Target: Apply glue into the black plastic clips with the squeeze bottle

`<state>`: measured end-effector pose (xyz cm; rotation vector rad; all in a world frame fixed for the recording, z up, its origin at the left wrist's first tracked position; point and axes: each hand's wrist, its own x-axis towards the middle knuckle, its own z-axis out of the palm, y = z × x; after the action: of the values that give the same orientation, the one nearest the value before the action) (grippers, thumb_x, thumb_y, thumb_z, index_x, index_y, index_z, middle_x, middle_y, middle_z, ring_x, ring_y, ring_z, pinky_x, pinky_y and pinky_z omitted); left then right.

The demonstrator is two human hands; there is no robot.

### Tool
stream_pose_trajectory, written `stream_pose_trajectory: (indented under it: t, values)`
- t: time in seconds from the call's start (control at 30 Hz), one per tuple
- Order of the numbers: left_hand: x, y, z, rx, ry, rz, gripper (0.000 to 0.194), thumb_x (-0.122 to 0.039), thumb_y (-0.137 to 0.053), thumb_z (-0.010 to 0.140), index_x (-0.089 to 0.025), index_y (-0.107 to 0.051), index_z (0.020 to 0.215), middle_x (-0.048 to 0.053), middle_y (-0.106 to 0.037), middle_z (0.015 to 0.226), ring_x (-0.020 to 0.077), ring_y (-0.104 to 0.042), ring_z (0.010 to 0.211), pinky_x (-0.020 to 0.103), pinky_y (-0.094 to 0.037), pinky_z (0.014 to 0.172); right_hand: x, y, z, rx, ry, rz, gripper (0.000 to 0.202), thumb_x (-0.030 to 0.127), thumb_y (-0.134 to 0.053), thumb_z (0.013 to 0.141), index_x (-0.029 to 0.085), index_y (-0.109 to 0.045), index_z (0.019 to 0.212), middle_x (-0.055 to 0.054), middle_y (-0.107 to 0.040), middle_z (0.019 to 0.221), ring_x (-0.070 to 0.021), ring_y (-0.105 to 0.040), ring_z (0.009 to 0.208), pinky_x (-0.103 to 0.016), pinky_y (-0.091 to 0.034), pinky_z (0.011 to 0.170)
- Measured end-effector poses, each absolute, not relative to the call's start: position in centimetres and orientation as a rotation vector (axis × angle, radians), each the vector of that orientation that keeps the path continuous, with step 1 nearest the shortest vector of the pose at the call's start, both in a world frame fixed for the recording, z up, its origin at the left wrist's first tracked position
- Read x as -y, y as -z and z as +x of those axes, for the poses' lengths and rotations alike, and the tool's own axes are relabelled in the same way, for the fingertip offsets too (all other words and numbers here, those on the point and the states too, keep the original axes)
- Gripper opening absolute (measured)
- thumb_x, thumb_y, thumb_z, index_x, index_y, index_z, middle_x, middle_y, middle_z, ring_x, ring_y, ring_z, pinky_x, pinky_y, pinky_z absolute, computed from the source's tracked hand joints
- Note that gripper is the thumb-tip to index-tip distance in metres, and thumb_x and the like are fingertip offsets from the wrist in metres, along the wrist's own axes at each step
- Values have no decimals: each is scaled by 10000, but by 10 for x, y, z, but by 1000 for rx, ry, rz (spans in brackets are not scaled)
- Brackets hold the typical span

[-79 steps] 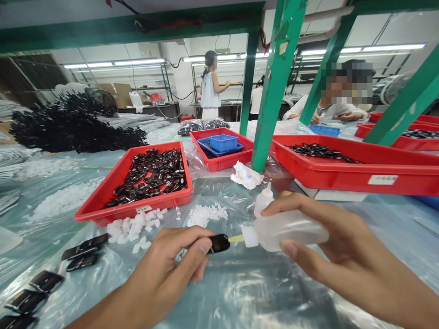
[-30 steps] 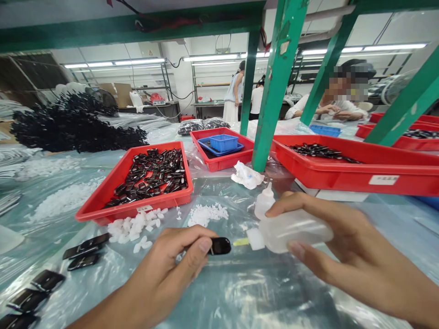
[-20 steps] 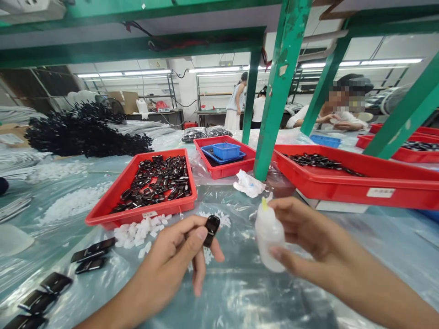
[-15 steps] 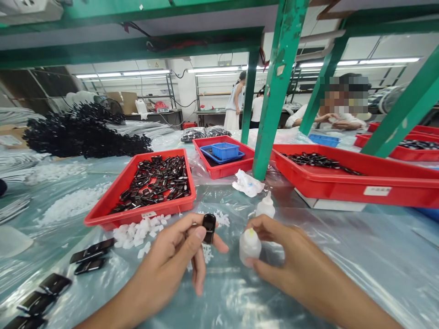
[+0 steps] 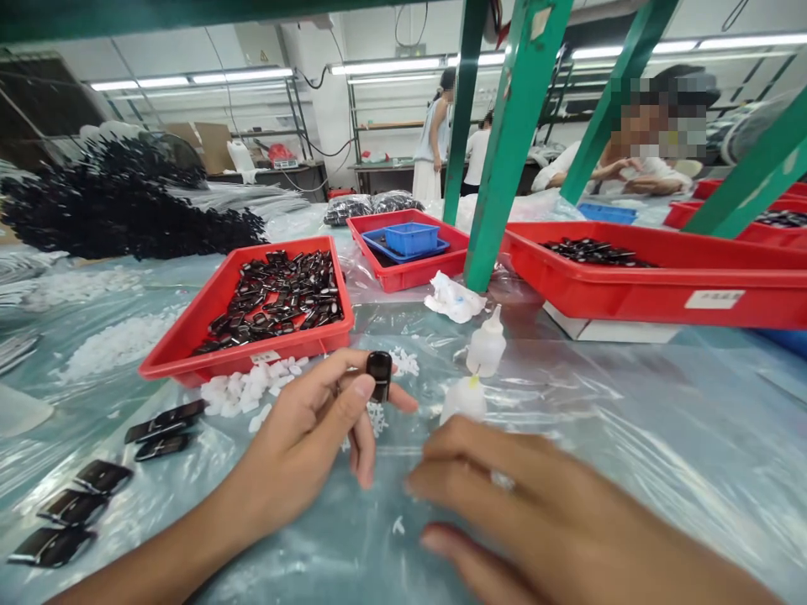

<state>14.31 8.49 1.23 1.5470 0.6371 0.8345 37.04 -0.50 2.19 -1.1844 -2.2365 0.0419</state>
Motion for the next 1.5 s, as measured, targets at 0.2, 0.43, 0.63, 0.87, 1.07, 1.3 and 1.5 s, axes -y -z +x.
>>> stream_pose_trajectory:
  t: [0.2,0.43,0.63,0.87,1.07,1.3,1.5]
  values:
    - [-83,-15,143,-642,-830,1567,242,-403,-469,1117,-181,-561,1142,49,-763,1094,28,-593,469,160,-470,510,-2,14,337,2617,-326,-1154,297,73,-398,1007,214,-658,982,-44,-668,983,-195,-685,768,-314,-587,640]
    - [-81,-9,143,-632,-752,1714,268,-405,-434,1125,-190,-589,1164,52,-761,1099,47,-603,504,181,-485,546,-3,-8,357,2383,-214,-1058,170,256,-500,1104,251,-625,988,-8,-681,900,-159,-690,750,-257,-561,622]
    - [-70,-7,140,-571,-579,2020,227,-306,-400,1136,-244,-599,1227,-29,-774,1069,79,-583,590,259,-484,795,-1,-32,364,1796,-84,-1276,64,349,-635,1035,385,-688,1037,49,-748,938,-186,-739,806,-281,-620,656]
    - [-64,-6,137,-634,-462,2088,223,-330,-383,1134,-299,-563,1262,-68,-759,1129,114,-571,651,316,-434,880,-5,-34,357,1904,-145,-1236,95,294,-631,1026,293,-714,981,29,-762,895,-117,-740,750,-154,-614,627]
    - [-68,-3,138,-612,-507,2156,224,-318,-383,1125,-289,-578,1232,-51,-764,1102,134,-552,655,317,-422,832,-7,-34,356,1860,-227,-1257,131,333,-618,1032,301,-709,944,48,-758,878,-110,-745,755,-130,-613,615]
    - [-62,3,138,-695,-504,2145,248,-373,-384,1119,-294,-587,1238,-31,-776,1053,226,-642,914,331,-449,858,-5,-26,351,1951,16,-1200,118,221,-585,1031,264,-673,965,-1,-729,870,-125,-723,719,-194,-597,605]
    - [-56,9,142,-707,-474,2072,305,-386,-369,1120,-276,-625,1245,19,-775,1016,222,-665,935,326,-477,834,-5,-17,346,1931,-36,-1146,137,162,-559,1030,254,-626,954,9,-670,848,-104,-685,712,-188,-569,614]
